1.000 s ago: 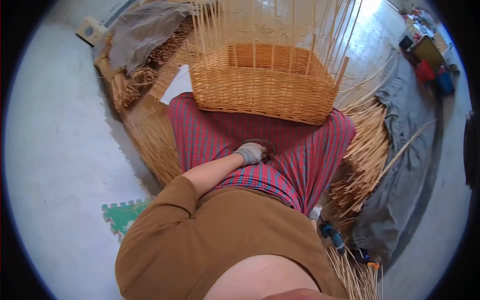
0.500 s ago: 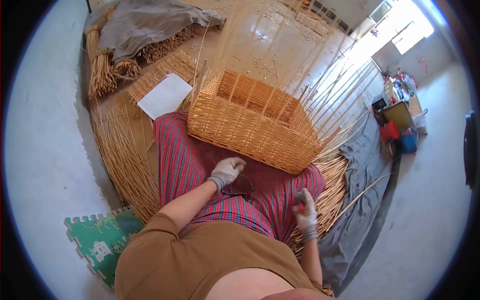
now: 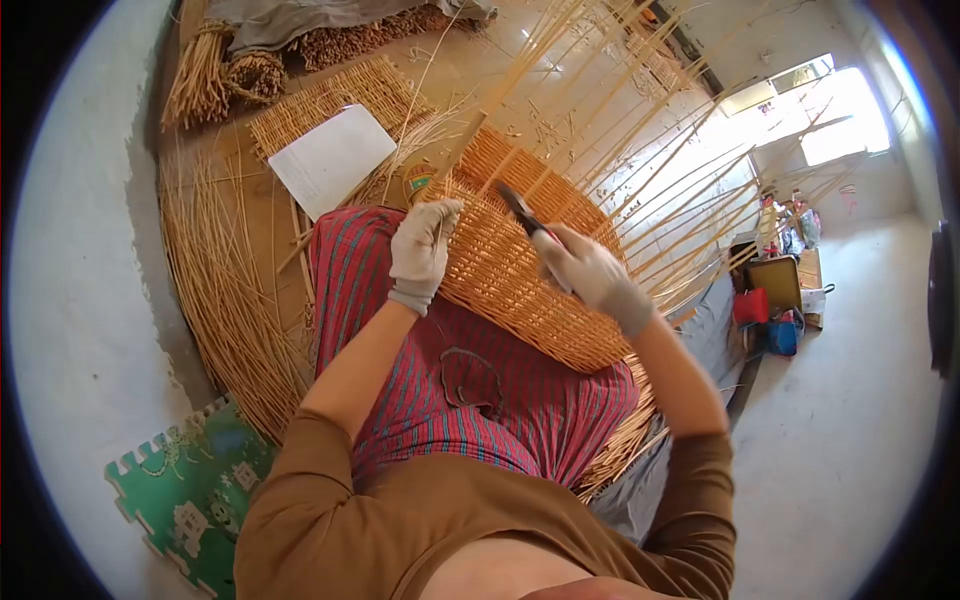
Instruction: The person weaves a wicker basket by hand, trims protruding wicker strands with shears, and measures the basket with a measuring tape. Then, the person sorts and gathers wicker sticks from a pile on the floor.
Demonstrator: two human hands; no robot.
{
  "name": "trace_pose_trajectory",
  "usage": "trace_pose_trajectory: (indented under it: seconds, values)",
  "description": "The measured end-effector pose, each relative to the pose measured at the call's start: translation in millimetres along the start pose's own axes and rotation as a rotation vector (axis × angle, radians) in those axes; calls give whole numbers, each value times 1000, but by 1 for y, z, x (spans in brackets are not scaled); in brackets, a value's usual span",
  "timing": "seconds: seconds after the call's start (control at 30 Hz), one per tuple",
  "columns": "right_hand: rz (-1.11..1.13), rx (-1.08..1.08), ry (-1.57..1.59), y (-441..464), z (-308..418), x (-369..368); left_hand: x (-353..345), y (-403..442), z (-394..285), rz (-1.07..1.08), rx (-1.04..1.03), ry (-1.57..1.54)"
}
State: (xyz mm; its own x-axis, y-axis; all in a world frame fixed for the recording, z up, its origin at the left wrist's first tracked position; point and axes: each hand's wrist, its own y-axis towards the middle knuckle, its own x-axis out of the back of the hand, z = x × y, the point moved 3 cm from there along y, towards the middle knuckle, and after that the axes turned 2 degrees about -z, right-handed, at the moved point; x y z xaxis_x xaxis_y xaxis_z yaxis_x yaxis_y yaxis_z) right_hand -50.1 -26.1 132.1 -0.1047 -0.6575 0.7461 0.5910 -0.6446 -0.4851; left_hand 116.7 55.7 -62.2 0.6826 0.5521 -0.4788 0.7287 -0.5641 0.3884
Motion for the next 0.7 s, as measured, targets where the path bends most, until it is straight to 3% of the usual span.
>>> trace_pose_trajectory:
  seconds: [0.1, 0.17, 0.2, 0.23, 0.33, 0.43, 0.7]
  values:
    - [114, -14, -283, 43, 33, 9, 1, 0, -17, 53, 22, 148]
    - [129, 3, -395, 68, 35, 8, 1, 2, -19, 25, 100, 61]
    - [135, 28, -501, 77, 37, 7, 1, 4, -25, 59, -17, 231]
    - [145, 25, -510, 79, 45, 8, -2, 6, -33, 93, -133, 403]
    - [228, -40, -521, 82, 61, 14, -3, 8, -38, 87, -203, 492]
    - [241, 0, -601, 90, 61, 19, -6, 7, -35, 107, -125, 481]
    - [280, 19, -751, 105, 78, 31, -16, 13, -37, 121, -175, 517]
